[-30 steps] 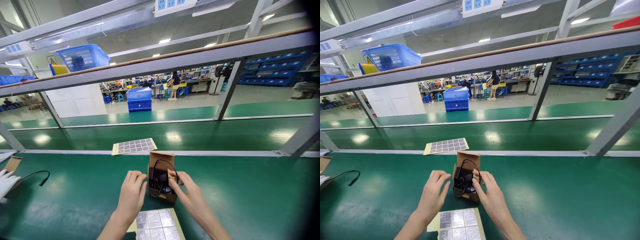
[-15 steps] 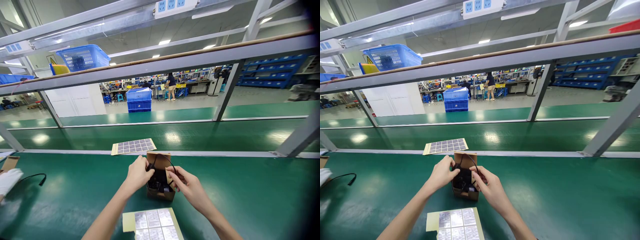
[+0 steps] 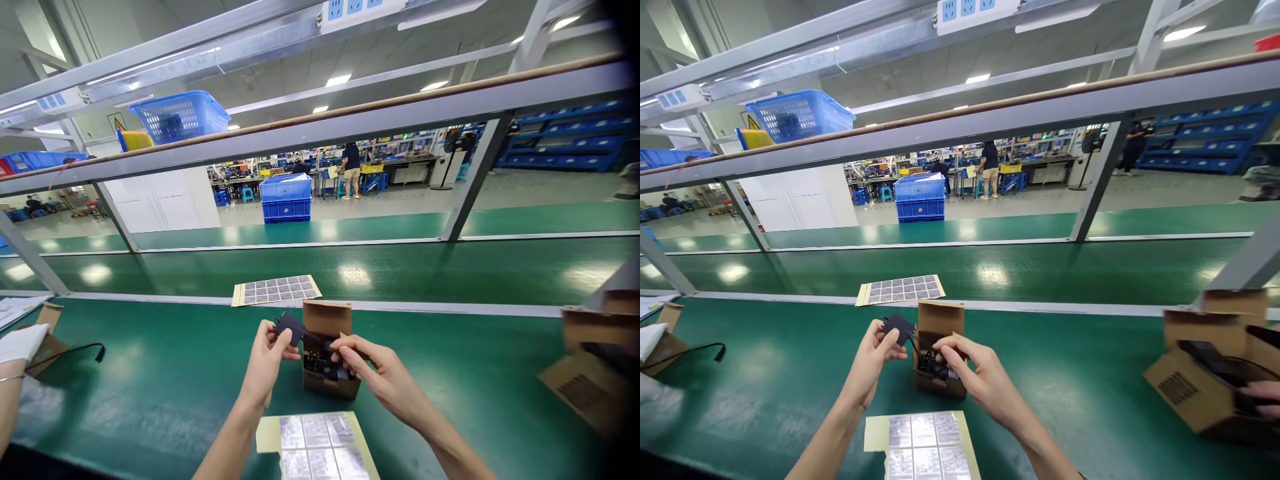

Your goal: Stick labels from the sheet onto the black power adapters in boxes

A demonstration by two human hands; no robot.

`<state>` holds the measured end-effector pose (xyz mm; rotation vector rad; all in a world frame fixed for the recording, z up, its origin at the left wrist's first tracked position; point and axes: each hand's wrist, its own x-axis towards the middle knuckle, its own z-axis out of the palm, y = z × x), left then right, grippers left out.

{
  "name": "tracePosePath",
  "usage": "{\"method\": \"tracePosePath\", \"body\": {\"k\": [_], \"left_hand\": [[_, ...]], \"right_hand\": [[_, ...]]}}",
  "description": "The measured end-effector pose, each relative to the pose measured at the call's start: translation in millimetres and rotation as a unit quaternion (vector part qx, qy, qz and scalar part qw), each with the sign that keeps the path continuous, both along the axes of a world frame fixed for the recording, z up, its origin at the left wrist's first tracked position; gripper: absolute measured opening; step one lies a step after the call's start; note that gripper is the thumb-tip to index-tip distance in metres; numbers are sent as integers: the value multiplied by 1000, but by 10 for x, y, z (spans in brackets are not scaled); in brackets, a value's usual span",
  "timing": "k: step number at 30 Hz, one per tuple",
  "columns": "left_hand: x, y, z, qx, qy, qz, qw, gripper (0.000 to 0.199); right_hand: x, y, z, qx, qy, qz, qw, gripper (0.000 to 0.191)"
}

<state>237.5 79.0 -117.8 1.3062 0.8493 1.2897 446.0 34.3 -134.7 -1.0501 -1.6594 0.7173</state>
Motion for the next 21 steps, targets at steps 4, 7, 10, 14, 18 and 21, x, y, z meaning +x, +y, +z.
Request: {"method": "tracePosePath", "body": {"k": [4,7,10,14,18,21], "left_hand": [[71,-82,-97,-17,-67,-26,997,36],[107,-145,-136,-25,-90,-57,994,35],[128,-195,-176,-25,-88,-79,993,35],[113,-206,-197,-10,-85,-127,988,32],[6,-134,-110,-80,-137,-182,970,37],[-95,-68,27,-157,-179,-185,954,41]], "right_hand": [[-129,-50,-28,-20,-3,26,999,35],[-211,-39,-75,42,-36,-91,994,32],[-232,18,-37,138,-85,-189,969,32],[-180,126,170,95,-121,-90,984,26],[-99,224,372,-7,-84,10,996,27],[-63,310,414,3,-96,13,995,28]]}}
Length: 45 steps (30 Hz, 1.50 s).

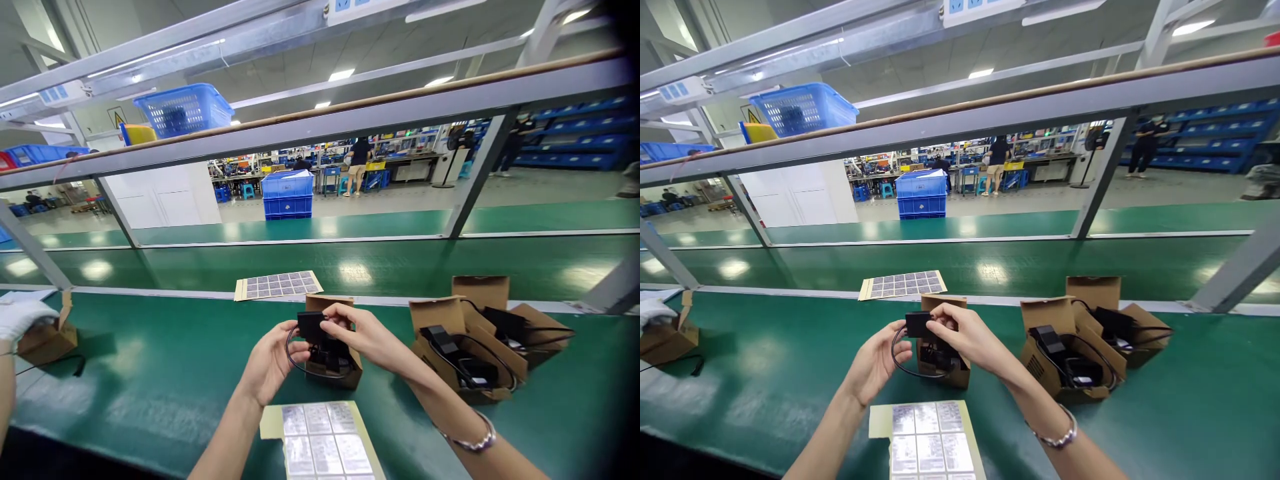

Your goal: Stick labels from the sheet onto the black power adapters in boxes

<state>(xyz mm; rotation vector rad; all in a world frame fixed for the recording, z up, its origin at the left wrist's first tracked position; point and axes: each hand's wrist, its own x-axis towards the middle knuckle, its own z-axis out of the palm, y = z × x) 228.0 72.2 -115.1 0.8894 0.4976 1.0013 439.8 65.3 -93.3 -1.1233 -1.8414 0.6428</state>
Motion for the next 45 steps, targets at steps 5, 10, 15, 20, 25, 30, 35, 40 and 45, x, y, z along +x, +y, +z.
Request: {"method": "tracePosePath", "body": {"k": [5,10,15,20,25,30,35,40,45], "left_hand": [[-68,73,216,130,231,-9,964,47],[-86,179,242,193,322,45,926,46],[-125,208,153,149,279,23,948,49],[-124,188,6,114,207,2,972,44],[-140,162,-163,78,162,18,984,47],[-182,107,-253,72,149,33,986,46],[-196,57,-293,64,139,36,988,46],[-180,-2,-275,76,138,21,987,43],[-183,-67,-265,83,141,5,986,42]], "right_hand": [[16,99,-13,-8,-32,34,999,28],[25,-230,-123,157,-16,-170,973,20],[-104,-806,-835,194,-123,-116,966,15],[-56,-1068,-1461,195,-308,35,931,20],[-217,-1017,-1611,187,-231,-80,951,18],[-683,-848,-1816,232,-204,-219,925,35],[-745,-794,-1984,239,-220,-225,918,35],[-692,-834,-2035,191,-204,-208,937,30],[-668,-900,-2011,154,-151,-200,956,23]]}}
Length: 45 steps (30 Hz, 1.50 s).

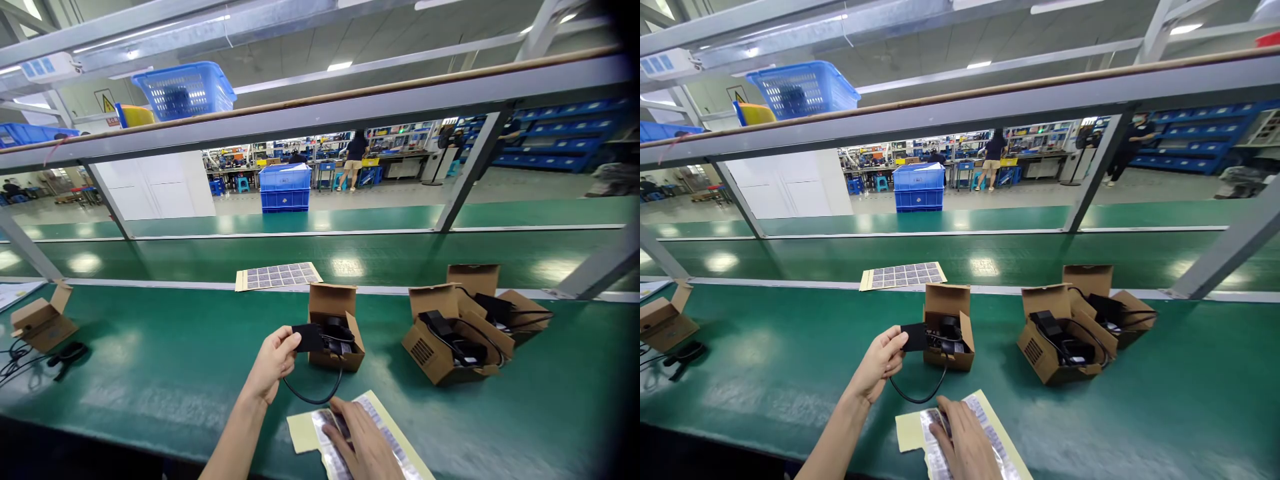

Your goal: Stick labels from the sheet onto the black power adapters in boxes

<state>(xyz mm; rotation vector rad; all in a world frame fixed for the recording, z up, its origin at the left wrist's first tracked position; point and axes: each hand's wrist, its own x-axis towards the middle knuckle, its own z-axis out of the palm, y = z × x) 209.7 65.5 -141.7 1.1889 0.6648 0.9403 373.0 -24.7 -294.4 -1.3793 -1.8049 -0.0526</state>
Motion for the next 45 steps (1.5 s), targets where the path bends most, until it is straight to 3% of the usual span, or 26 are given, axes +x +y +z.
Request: {"method": "tracePosePath", "body": {"k": [9,19,26,32,39,45], "left_hand": [[6,-29,-73,-3,-14,-1,1000,41],[-17,-88,-38,3,-3,-6,1000,39],[-3,-108,-21,-2,-6,0,1000,40],[34,-102,-28,-17,-16,12,1000,43],[40,-115,7,-12,-20,17,1000,42],[55,-127,31,-14,-14,20,1000,43]], "right_hand": [[-10,0,115,-55,83,18,995,6],[5,-21,264,-101,46,9,994,9],[115,5,212,-3,-62,-24,998,9],[125,30,147,84,-171,-58,980,16],[103,77,171,80,-128,-63,987,27],[41,95,126,96,-74,-67,990,21]]}}
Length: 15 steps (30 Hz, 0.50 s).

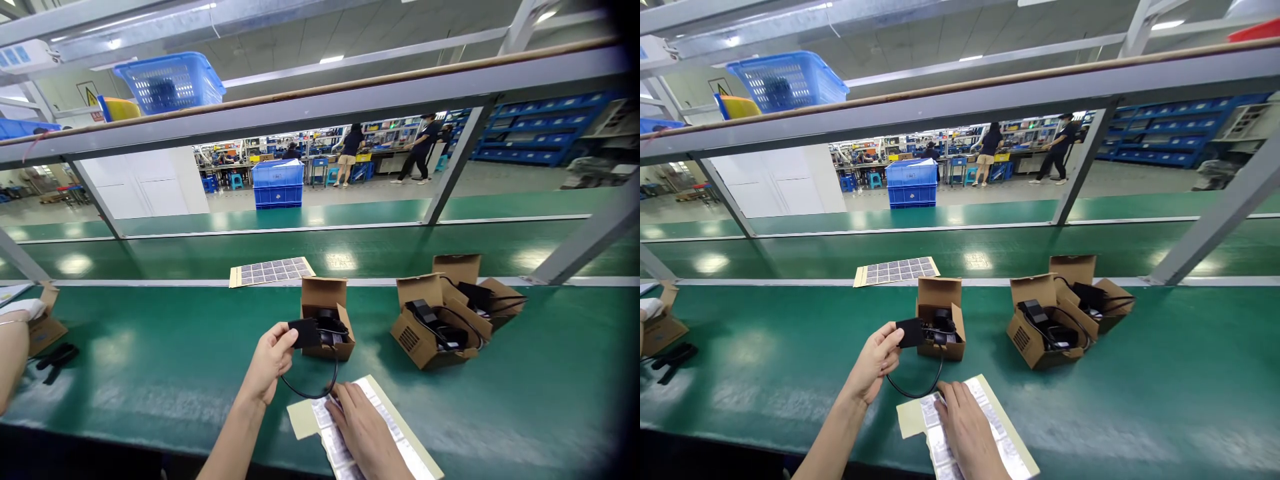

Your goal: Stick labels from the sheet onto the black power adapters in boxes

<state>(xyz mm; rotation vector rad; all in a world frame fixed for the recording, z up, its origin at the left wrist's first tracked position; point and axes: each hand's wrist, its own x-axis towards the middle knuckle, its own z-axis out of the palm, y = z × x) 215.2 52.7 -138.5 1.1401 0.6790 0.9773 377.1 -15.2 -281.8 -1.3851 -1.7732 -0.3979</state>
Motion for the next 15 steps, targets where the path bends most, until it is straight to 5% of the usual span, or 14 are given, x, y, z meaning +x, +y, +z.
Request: {"method": "tracePosePath", "body": {"k": [8,15], "left_hand": [[-12,-20,-1,6,1,-5,1000,41],[-17,-22,-12,2,-4,1,1000,43]], "right_hand": [[15,-51,34,-27,0,19,999,20],[-32,-41,63,6,-67,-38,997,30]]}}
